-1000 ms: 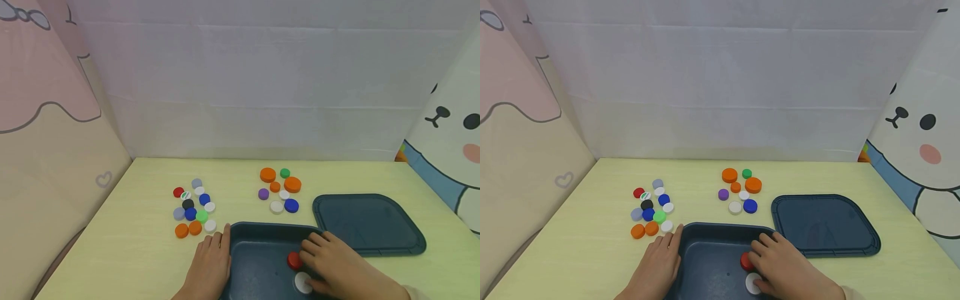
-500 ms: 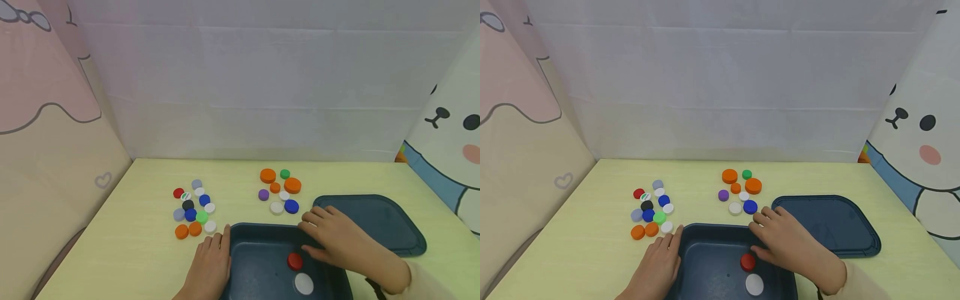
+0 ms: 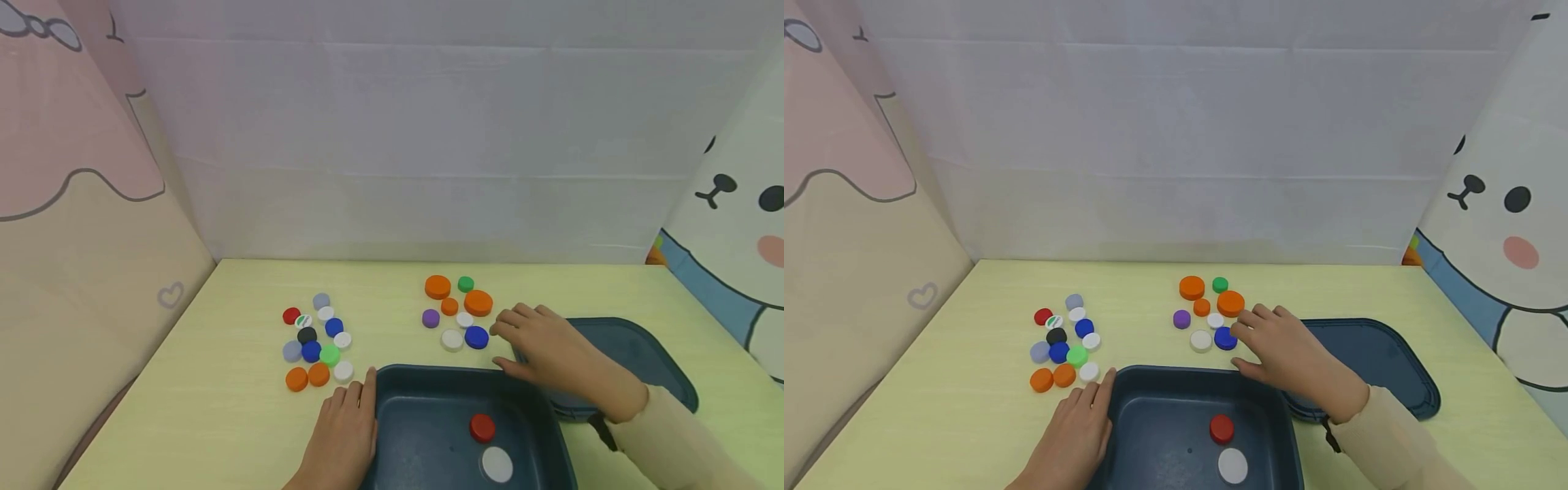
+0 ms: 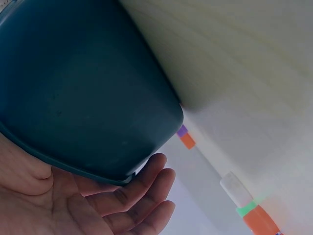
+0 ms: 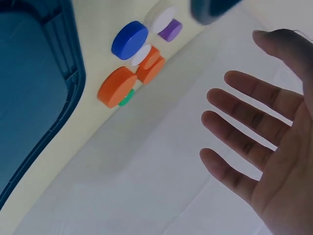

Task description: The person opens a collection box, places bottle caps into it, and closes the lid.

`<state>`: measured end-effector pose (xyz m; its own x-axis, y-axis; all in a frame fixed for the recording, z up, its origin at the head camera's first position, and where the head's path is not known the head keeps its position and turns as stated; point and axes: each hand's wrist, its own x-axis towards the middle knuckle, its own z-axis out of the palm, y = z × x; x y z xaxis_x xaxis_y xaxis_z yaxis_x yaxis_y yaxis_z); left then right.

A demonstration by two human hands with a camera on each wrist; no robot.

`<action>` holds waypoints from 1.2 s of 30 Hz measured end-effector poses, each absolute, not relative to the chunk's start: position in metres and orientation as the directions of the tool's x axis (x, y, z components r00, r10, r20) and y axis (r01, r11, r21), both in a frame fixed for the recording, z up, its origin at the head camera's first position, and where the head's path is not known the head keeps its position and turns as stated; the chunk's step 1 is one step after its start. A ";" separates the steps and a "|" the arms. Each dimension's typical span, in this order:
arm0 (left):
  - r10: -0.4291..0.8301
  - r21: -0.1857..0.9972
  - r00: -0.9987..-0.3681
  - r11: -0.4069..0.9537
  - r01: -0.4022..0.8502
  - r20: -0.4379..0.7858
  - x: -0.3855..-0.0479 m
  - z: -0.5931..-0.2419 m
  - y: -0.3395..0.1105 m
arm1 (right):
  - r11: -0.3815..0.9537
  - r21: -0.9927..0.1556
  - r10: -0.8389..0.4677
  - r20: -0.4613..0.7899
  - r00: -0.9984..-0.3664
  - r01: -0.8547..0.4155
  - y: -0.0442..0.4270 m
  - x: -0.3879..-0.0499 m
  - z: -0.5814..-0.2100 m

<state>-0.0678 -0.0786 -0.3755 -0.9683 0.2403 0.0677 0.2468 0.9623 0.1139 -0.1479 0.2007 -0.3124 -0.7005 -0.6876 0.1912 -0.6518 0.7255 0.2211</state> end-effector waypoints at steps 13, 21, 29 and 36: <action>0.246 0.120 -0.966 0.960 0.254 0.072 -0.067 -0.374 -0.079 | 0.764 0.156 -0.645 0.190 -0.740 -0.626 0.210 -0.176 -0.328; 0.248 0.118 -0.966 0.960 0.255 0.073 -0.067 -0.374 -0.079 | 0.791 0.086 -0.611 0.127 -0.781 -0.605 0.215 -0.192 -0.339; 0.245 0.113 -0.966 0.961 0.254 0.086 -0.068 -0.375 -0.079 | 0.793 0.060 -0.609 0.074 -0.790 -0.606 0.212 -0.200 -0.351; 0.248 0.110 -0.965 0.960 0.256 0.084 -0.067 -0.376 -0.079 | 0.801 0.065 -0.598 0.043 -0.800 -0.595 0.207 -0.203 -0.360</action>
<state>-0.0673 -0.0790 -0.3756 -0.9652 0.2477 0.0839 0.2561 0.9604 0.1096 -0.2033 0.2073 -0.3599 -0.8002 -0.5981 0.0431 -0.5952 0.8010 0.0648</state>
